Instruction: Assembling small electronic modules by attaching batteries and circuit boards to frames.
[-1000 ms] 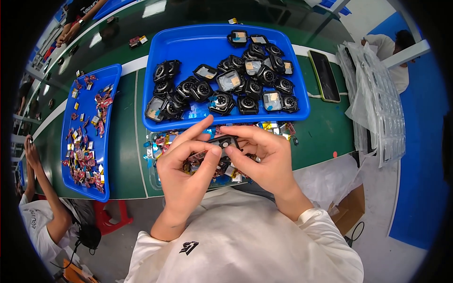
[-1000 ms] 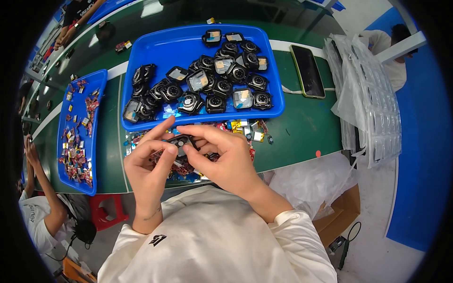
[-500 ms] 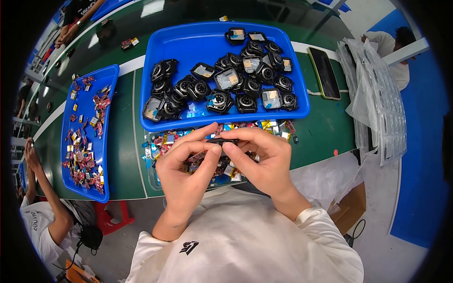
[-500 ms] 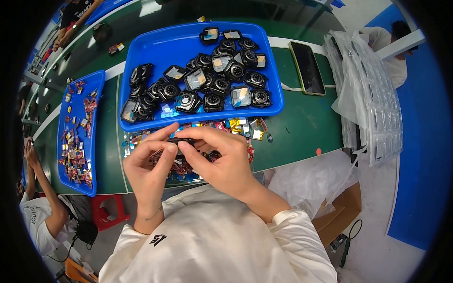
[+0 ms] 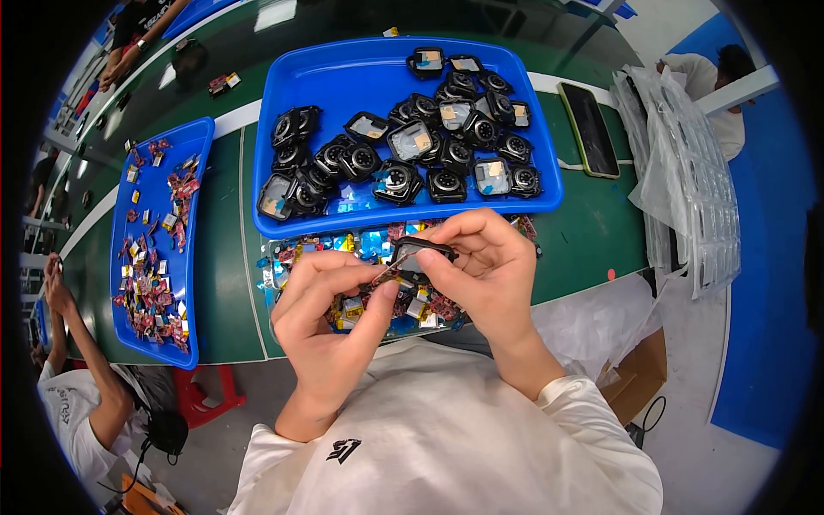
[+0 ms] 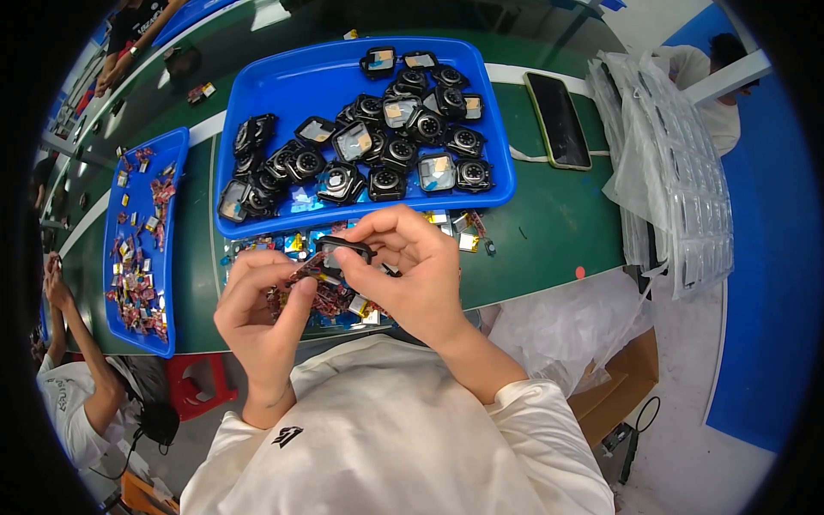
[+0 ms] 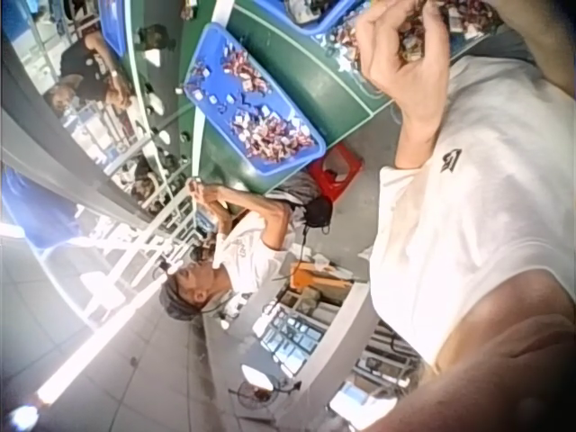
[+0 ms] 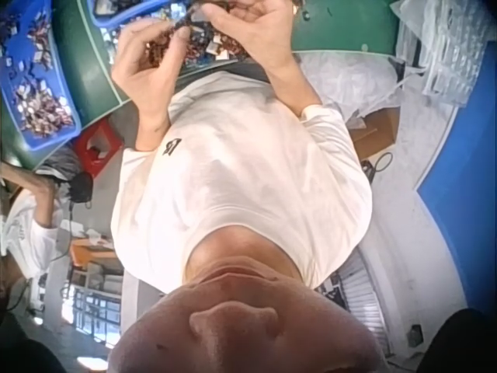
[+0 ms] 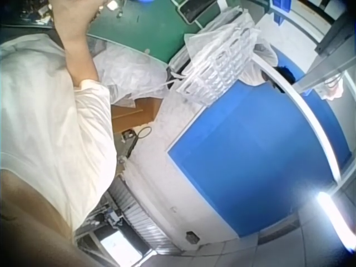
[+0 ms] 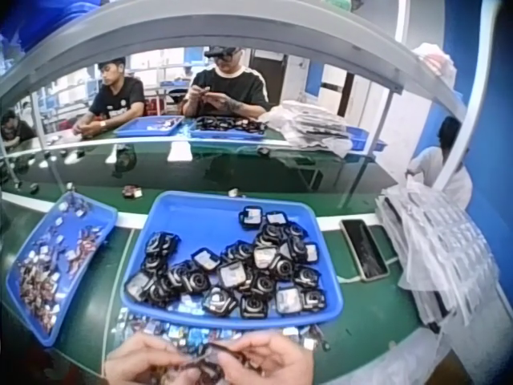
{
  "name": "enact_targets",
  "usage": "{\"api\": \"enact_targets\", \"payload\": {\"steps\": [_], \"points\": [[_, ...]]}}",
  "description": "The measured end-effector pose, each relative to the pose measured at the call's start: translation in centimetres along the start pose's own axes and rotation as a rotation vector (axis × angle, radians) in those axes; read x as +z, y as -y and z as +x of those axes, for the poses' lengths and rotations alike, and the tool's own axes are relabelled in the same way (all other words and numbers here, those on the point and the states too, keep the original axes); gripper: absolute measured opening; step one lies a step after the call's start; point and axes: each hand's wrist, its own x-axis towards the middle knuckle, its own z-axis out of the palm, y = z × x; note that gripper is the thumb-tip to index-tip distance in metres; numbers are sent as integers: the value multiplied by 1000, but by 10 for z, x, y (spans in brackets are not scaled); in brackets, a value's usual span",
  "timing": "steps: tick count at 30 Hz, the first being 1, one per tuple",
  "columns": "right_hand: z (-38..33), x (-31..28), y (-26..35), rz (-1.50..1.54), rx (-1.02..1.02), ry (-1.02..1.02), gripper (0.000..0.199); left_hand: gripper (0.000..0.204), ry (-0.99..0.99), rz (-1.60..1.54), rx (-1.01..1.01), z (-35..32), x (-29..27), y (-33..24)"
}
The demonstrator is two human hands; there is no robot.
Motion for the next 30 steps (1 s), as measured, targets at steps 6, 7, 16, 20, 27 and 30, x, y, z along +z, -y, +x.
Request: {"api": "enact_targets", "payload": {"steps": [6, 7, 16, 20, 27, 30], "points": [[-2, 1, 0, -148, -53, 29, 18, 13, 112, -44, -106, -3, -6, -1], [-2, 2, 0, -188, -106, 23, 18, 11, 144, -202, -242, -3, -7, -1], [-6, 5, 0, -355, -345, 44, 20, 4, 161, -589, -522, -3, -1, -4], [-7, 3, 8, -258, -211, 119, 25, 3, 169, -552, -526, -5, -1, -2], [-7, 0, 10, -183, -67, 59, 27, 4, 135, -547, -562, -7, 2, -2], [-7, -2, 12, -327, -125, 133, 25, 4, 154, -559, -557, -6, 0, -3]]}}
